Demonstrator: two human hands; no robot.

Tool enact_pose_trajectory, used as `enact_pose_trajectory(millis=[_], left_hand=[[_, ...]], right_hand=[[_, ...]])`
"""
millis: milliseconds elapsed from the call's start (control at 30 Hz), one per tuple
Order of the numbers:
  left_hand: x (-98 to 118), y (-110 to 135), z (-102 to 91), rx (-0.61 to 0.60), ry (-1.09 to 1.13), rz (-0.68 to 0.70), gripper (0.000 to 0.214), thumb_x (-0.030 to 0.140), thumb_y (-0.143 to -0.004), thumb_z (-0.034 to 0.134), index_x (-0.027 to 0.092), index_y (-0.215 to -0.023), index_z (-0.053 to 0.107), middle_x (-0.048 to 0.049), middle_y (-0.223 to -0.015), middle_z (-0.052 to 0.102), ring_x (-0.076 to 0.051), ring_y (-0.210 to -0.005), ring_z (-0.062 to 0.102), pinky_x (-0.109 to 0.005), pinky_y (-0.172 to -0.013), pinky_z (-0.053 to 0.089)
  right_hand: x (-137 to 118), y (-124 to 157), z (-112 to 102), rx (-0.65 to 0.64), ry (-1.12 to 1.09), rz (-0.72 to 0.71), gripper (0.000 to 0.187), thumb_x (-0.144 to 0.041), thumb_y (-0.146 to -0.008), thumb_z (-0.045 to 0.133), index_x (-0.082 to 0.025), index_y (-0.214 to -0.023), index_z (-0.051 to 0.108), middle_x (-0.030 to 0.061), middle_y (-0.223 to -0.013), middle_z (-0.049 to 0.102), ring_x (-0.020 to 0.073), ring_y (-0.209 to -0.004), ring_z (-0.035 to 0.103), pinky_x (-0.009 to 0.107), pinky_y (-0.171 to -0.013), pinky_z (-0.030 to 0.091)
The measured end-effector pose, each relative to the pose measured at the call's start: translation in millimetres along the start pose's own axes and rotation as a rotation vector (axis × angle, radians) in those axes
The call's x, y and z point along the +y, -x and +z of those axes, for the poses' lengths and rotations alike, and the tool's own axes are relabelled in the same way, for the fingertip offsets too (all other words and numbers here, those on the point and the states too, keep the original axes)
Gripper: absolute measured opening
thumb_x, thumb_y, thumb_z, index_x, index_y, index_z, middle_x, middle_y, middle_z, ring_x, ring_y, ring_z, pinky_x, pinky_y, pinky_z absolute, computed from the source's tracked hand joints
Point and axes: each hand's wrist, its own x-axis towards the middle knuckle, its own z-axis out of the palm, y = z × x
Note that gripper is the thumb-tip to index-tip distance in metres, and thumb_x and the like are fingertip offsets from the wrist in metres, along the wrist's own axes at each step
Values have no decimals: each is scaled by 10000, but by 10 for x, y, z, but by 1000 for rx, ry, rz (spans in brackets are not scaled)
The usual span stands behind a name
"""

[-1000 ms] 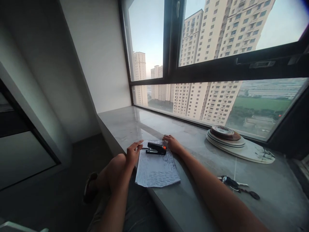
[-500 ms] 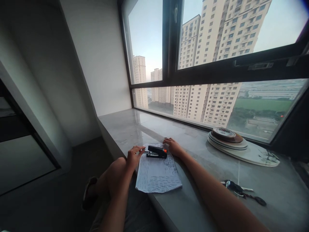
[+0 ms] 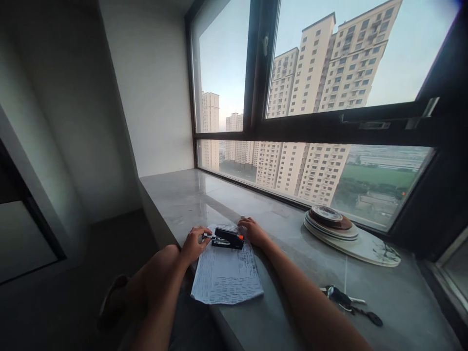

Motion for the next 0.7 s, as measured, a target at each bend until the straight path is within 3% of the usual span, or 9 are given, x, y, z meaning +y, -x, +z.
enact_pose_trajectory(millis=[433, 633, 700], left_hand=[[31, 25, -3, -36, 59, -79, 184, 178, -809, 634, 230, -948, 742, -48, -1020, 749, -227, -1023, 643, -375, -988, 472], [33, 55, 31, 31, -21, -36, 178, 166, -817, 675, 264, -903, 796, -59, -1082, 738, -235, -1075, 644, -414, -1006, 483], [34, 87, 47, 84, -73, -63, 204, 168, -815, 696, 284, -947, 800, -63, -1115, 731, -247, -1082, 650, -434, -1002, 492]], right_hand=[[-69, 2, -22, -32, 18, 30, 575, 84, -676, 426, -213, -1070, 720, 40, -1192, 705, 210, -1108, 567, 317, -994, 443], [-65, 8, -28, -28, -6, 30, 573, 59, -658, 431, -218, -1063, 727, 49, -1180, 710, 218, -1123, 574, 344, -1010, 450], [-103, 1, -74, 48, -59, 77, 524, 23, -709, 436, -223, -1068, 727, 61, -1166, 713, 231, -1135, 579, 379, -1032, 445]])
